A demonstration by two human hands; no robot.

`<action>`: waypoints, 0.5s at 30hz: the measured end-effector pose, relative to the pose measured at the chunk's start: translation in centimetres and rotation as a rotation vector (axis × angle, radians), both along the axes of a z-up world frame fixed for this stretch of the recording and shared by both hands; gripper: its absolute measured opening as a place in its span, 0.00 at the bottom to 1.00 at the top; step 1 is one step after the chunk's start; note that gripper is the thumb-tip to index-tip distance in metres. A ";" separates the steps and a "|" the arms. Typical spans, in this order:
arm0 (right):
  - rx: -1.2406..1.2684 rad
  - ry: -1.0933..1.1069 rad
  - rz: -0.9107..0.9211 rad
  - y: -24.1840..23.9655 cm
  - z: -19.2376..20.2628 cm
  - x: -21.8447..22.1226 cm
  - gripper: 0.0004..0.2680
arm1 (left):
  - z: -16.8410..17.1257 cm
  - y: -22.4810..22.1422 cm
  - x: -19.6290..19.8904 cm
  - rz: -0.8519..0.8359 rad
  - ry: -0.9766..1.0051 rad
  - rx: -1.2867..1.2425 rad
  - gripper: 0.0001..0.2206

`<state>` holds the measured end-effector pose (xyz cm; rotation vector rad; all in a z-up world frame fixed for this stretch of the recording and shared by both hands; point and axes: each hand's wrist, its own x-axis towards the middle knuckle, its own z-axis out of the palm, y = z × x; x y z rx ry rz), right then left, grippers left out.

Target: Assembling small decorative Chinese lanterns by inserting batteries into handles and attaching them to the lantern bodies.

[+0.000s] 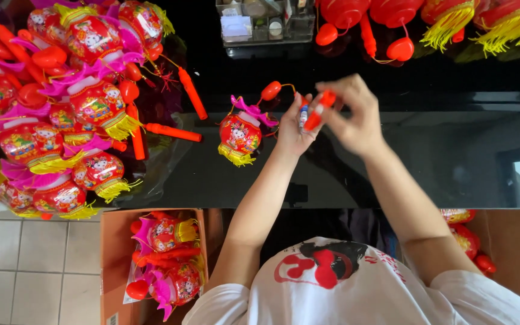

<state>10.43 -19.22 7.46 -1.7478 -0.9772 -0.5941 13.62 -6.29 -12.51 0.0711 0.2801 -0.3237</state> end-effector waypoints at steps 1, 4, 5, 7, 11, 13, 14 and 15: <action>-0.012 0.114 -0.011 0.0 0.1 1.0 0.10 | 0.6 0.1 -0.2 -0.003 -0.006 -0.020 0.13; -0.068 0.298 -0.086 0.1 0.1 3.6 0.11 | 1.9 0.1 -0.9 -0.045 -0.108 -0.054 0.18; -0.113 0.368 -0.144 0.2 0.1 4.3 0.11 | 2.3 0.1 -1.3 -0.076 -0.203 -0.066 0.24; 0.127 0.386 -0.106 0.3 -1.0 5.5 0.10 | 2.5 0.1 -1.4 -0.051 -0.154 -0.092 0.18; 0.536 0.649 -0.069 -0.1 -0.5 4.9 0.11 | 4.7 0.1 -2.0 0.022 -0.128 -0.238 0.12; 0.330 0.709 -0.106 0.0 0.0 3.7 0.09 | 3.7 0.0 -1.8 0.040 -0.162 -0.218 0.12; 0.121 0.761 -0.140 0.0 0.3 3.1 0.07 | 3.2 -0.2 -1.5 0.058 -0.198 -0.199 0.12; 0.120 0.760 -0.140 -0.1 -2.1 3.2 0.07 | 2.8 -0.6 -1.3 0.058 -0.199 -0.200 0.12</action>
